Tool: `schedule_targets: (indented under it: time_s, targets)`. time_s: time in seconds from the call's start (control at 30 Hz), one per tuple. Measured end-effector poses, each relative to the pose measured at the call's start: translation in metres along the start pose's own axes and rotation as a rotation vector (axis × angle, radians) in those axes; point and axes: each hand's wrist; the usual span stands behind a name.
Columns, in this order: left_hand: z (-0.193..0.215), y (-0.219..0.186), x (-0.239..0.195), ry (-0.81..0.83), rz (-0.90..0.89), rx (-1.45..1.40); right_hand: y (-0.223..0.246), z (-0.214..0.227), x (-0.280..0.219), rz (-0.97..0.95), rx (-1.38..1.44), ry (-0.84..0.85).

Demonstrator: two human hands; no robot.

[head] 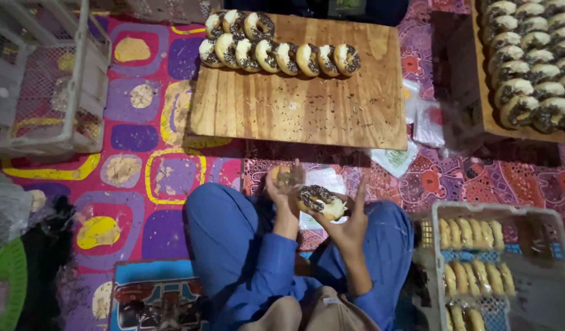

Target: The person sits on the floor and repeatedly picks up doughnuts from a wooden board, places them into small plastic bags, and sets the packaged items into a crate. Another person is visible in the background performing similar actions.

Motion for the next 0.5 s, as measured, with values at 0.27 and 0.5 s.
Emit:
schedule_targets:
  time_s: [0.27,0.5]
  targets:
    - [-0.005,0.01,-0.03,0.432,-0.139,0.009,0.027,0.0,0.023,0.153,-0.137,-0.074]
    - [-0.021,0.01,-0.047,0.57,-0.116,0.006,0.039,0.007,0.031,0.241,0.007,-0.05]
Point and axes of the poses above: each hand's wrist, its own x-axis towards the middle knuckle, its own z-axis out of the back of the hand, y = z × x, and after that the axes turned 8 degrees about -y, right-handed
